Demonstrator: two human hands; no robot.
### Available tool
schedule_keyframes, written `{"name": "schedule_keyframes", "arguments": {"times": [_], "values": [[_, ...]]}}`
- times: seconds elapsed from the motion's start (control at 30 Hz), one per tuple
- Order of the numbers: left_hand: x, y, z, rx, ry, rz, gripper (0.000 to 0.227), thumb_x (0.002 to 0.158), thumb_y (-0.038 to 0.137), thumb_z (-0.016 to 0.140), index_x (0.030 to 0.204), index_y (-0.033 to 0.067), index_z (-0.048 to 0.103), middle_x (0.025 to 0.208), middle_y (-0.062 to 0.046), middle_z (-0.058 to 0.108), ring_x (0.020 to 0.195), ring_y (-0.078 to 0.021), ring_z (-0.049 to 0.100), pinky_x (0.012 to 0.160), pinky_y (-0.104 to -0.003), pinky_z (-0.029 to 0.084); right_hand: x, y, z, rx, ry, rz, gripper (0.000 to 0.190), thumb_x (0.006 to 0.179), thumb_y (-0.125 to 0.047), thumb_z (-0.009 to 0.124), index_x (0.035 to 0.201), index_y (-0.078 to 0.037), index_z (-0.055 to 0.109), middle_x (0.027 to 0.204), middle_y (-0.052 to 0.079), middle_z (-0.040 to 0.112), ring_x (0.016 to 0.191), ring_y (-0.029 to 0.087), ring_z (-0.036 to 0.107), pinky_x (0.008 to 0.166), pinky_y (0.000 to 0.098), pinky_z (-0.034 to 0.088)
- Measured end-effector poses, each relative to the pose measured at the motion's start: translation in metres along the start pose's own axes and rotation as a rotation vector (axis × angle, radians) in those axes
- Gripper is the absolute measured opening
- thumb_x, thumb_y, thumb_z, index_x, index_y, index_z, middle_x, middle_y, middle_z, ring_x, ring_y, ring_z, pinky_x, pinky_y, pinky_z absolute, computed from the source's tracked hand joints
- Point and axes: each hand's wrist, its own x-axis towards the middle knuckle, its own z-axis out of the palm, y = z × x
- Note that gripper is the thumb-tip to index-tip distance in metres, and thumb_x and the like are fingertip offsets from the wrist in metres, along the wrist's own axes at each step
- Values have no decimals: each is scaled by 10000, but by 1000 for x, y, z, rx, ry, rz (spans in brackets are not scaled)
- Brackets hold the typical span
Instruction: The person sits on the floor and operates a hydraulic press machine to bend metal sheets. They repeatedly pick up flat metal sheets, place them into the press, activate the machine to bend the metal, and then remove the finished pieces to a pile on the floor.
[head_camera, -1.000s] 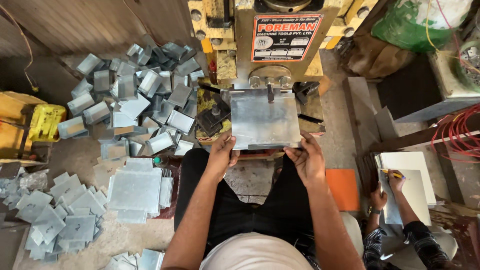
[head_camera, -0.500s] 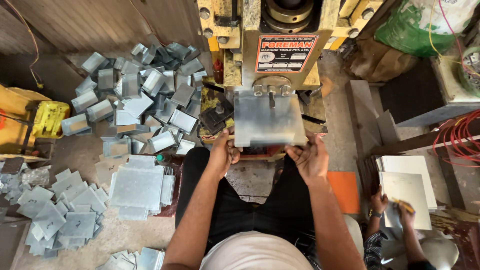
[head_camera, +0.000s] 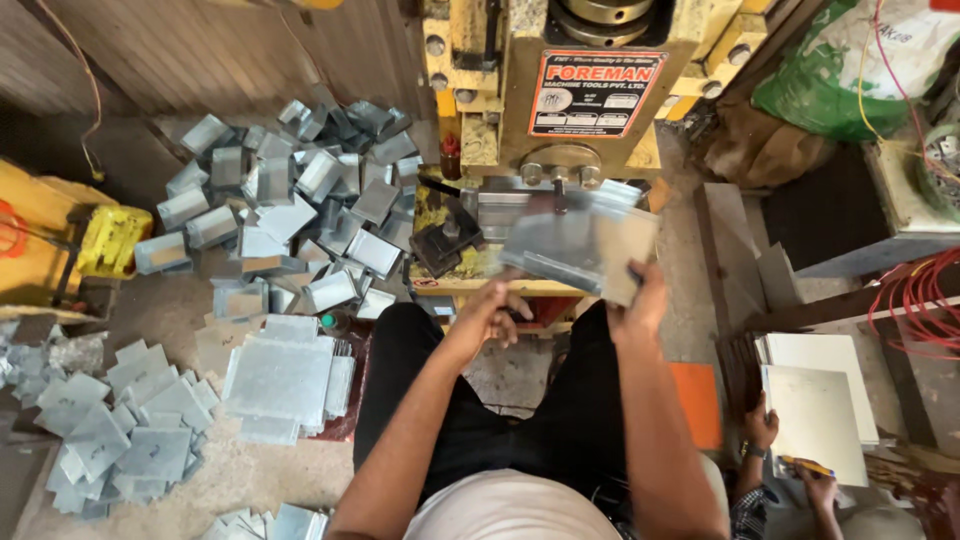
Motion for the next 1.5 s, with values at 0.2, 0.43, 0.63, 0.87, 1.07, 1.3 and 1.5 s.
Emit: {"name": "schedule_keyframes", "arguments": {"times": [0.2, 0.43, 0.63, 0.87, 1.07, 1.3, 1.5], "values": [[2, -12, 7, 80, 164, -13, 568, 1068, 397, 487, 1513, 45, 472, 814, -85, 666, 529, -104, 564, 465, -241, 445, -97, 9, 54, -234, -107, 143, 434, 947, -70, 595, 1351, -77, 435, 1124, 158, 659, 910, 294, 696, 755, 430, 599], [20, -11, -3, 50, 314, 89, 543, 1032, 78, 502, 1567, 83, 406, 674, -45, 600, 484, -84, 470, 434, -232, 376, -83, 57, 36, -347, -178, 143, 372, 1004, -236, 626, 1235, 51, 569, 1123, 239, 728, 946, 297, 762, 737, 384, 606], [16, -12, -5, 56, 314, 62, 521, 1037, 79, 513, 1550, 98, 423, 701, -52, 629, 512, -86, 514, 472, -237, 428, -63, 75, 16, -428, -148, 53, 318, 1004, -247, 648, 1116, 49, 627, 979, 182, 765, 830, 238, 744, 679, 323, 567], [21, -16, -10, 23, 270, 69, 496, 1022, 50, 515, 1515, 69, 467, 721, -42, 634, 520, -87, 527, 491, -237, 449, -57, 83, 7, -486, -106, 7, 264, 998, -207, 681, 1063, 47, 655, 926, 168, 759, 761, 201, 715, 650, 304, 563], [11, -2, -5, 68, 255, 24, 621, 976, 118, 580, 1564, 121, 381, 743, -33, 655, 540, -84, 553, 495, -235, 459, -60, 86, 10, -460, -93, -20, 242, 985, -189, 688, 1035, 45, 659, 890, 154, 752, 734, 190, 706, 644, 294, 565], [-18, -13, -19, 566, -120, -278, 657, 904, 416, 724, 1458, 85, 600, 745, -17, 738, 545, -84, 568, 508, -239, 440, -53, 87, -2, -473, -62, -28, 280, 940, -190, 769, 975, 52, 632, 891, 174, 752, 734, 203, 710, 638, 301, 566], [2, -15, 7, 590, -88, -90, 692, 879, 527, 753, 1309, -1, 634, 772, -24, 716, 636, -66, 629, 563, -215, 483, -53, 84, -13, -363, -172, -46, 355, 944, -231, 741, 1184, 5, 628, 904, 102, 717, 751, 152, 676, 675, 274, 559]]}}
